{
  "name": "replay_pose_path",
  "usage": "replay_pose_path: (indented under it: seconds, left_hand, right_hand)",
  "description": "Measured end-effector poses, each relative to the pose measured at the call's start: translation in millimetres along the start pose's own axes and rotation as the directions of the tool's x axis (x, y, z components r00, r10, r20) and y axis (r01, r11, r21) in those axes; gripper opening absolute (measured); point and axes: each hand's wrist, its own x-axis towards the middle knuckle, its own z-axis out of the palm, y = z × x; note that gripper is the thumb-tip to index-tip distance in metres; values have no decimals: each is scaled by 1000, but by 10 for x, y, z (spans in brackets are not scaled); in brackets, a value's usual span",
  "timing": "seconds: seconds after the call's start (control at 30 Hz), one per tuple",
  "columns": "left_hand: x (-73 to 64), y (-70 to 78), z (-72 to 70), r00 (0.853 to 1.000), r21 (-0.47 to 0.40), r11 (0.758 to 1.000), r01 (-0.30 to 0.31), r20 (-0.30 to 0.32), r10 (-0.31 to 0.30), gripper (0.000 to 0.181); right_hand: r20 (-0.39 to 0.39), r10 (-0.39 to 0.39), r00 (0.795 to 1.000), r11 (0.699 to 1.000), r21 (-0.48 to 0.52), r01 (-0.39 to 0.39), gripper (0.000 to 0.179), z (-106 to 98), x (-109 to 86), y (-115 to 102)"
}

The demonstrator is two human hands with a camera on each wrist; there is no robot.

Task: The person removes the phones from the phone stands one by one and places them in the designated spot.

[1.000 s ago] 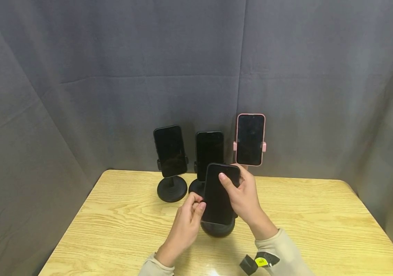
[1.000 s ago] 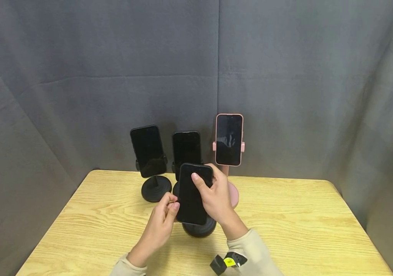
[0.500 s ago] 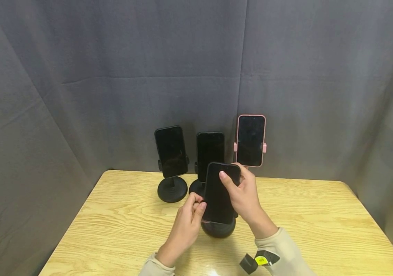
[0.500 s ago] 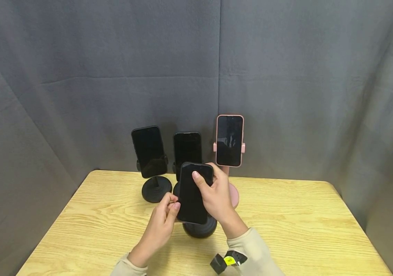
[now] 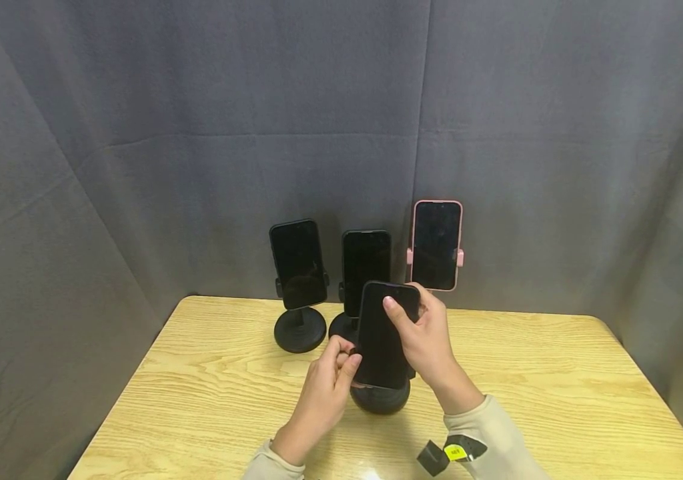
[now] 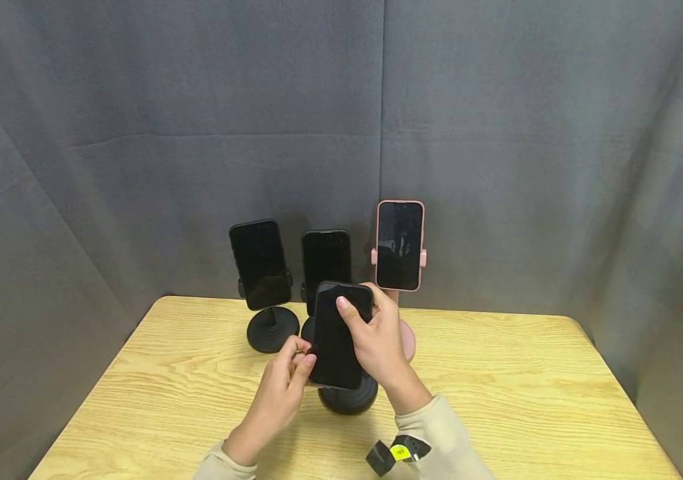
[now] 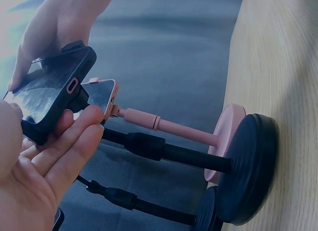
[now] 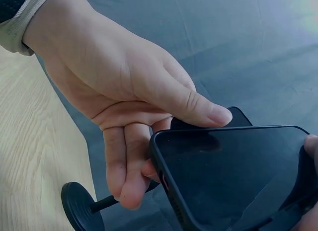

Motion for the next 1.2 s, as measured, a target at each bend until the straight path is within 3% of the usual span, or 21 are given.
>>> replay_pose_path:
  seconds: [0.23,0.5,0.63,0.83,1.2]
  left_hand:
    - [5,9,-12,1000,-9,1000,-6,12,6,16]
    - [-2,23,-21,996,-108,993,44,87,-34,15]
    - [3,25,-19,996,-60,997,52,76,-48,14]
    - [-5,9,0,999,11,1000,-6,53,5,13]
    - [8,11,-17,998,18,1000,-17,56,16,12]
  right_hand:
    - [-11,-3,1000,1000,9,3,13,1,19,14]
    - [-3,15,1000,1000,11,-14,13,2,20,5]
    - [14,13,1000,1000,12,-14,14,-6,21,-3]
    - [58,13,998,1000,16,-14,15,-36,37,-17]
    - [93,15,996,1000,-11,-14,19,-56,65,-53]
